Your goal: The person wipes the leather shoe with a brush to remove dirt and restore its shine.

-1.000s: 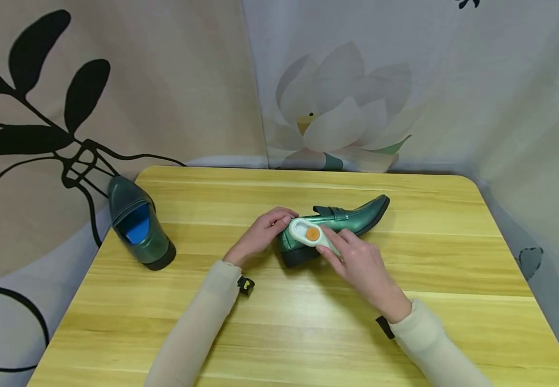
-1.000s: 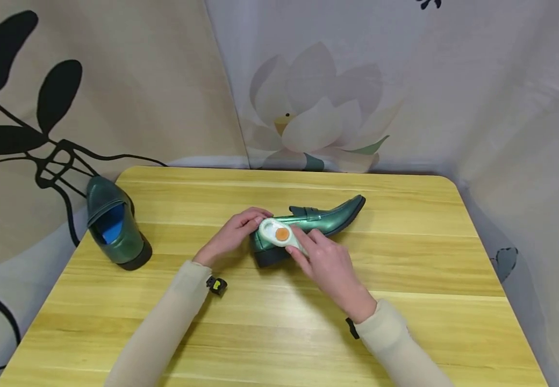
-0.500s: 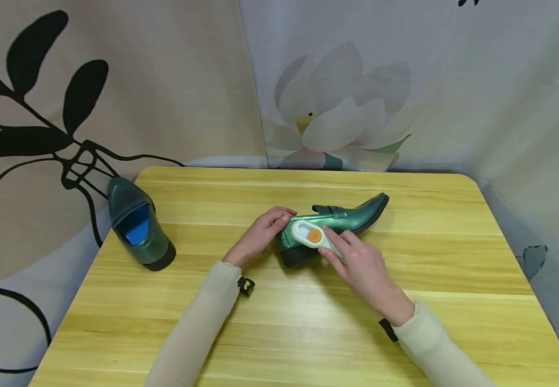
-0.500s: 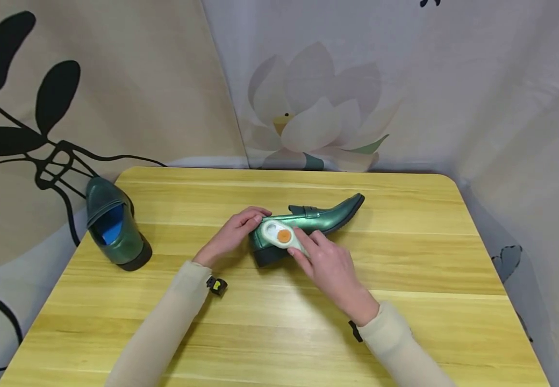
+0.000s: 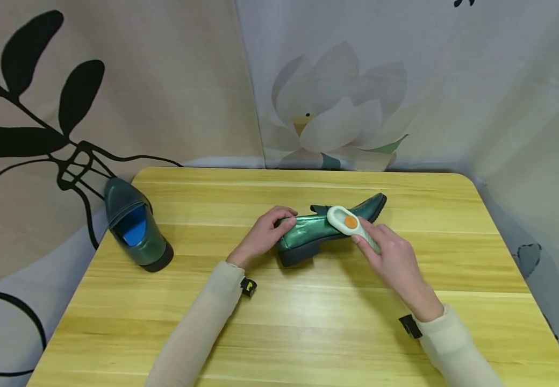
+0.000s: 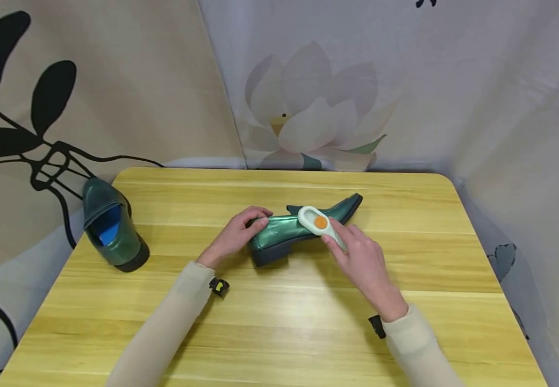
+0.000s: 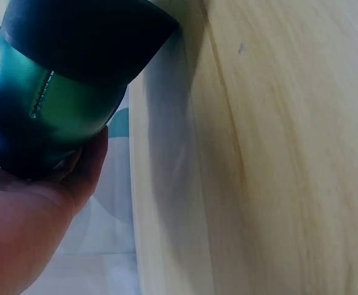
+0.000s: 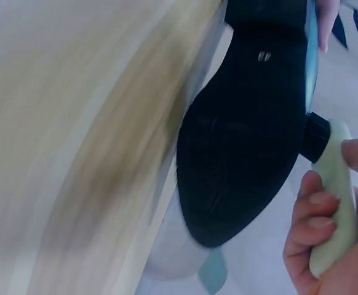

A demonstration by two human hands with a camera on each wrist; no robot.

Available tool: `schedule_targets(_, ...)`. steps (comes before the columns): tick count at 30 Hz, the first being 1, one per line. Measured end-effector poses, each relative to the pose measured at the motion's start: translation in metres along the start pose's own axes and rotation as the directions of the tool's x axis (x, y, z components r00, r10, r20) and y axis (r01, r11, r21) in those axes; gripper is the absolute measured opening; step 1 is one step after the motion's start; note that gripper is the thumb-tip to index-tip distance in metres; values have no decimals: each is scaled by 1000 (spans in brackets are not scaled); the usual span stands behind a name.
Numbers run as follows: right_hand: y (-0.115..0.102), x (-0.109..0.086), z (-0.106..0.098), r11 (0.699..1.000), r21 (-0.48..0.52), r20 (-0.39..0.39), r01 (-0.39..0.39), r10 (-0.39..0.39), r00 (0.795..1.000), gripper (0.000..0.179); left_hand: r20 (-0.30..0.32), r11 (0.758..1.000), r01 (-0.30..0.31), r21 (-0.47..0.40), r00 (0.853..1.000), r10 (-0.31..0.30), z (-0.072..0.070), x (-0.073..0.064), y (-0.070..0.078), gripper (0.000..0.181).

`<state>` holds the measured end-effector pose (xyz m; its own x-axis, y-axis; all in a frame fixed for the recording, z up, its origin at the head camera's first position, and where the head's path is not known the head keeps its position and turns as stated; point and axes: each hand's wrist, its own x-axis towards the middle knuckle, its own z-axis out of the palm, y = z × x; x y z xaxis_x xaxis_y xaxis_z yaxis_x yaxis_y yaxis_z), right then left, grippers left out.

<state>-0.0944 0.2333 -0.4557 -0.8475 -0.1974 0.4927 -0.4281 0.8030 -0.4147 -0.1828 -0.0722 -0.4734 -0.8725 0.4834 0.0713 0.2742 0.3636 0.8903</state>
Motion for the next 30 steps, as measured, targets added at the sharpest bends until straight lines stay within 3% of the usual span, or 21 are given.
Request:
schedule_targets(6,16,0,-11,996,-25,-55,-85,84,995,42,3,1000,1,-7,1000,-1,-2,-1,0,26)
schedule_targets(13,24,2,-21,996,-46,-34,-70,69,997,41,8,1000,-7,-19,1000,7,-2,-1,1,25)
schedule_targets(19,51,13,-35,985,-76,0,-157,158,987,42,8,1000,-4,-11,1000,4,-1,-2,3,25)
schedule_targets(26,83,27,-41,946,-41,116,-322,324,939,57,5,1000,2,-8,1000,-2,0,-2,3,26)
schedule_targets(30,99,28,-38,921,-29,140,-388,388,911,63,9,1000,5,-8,1000,-5,1,-3,3,26)
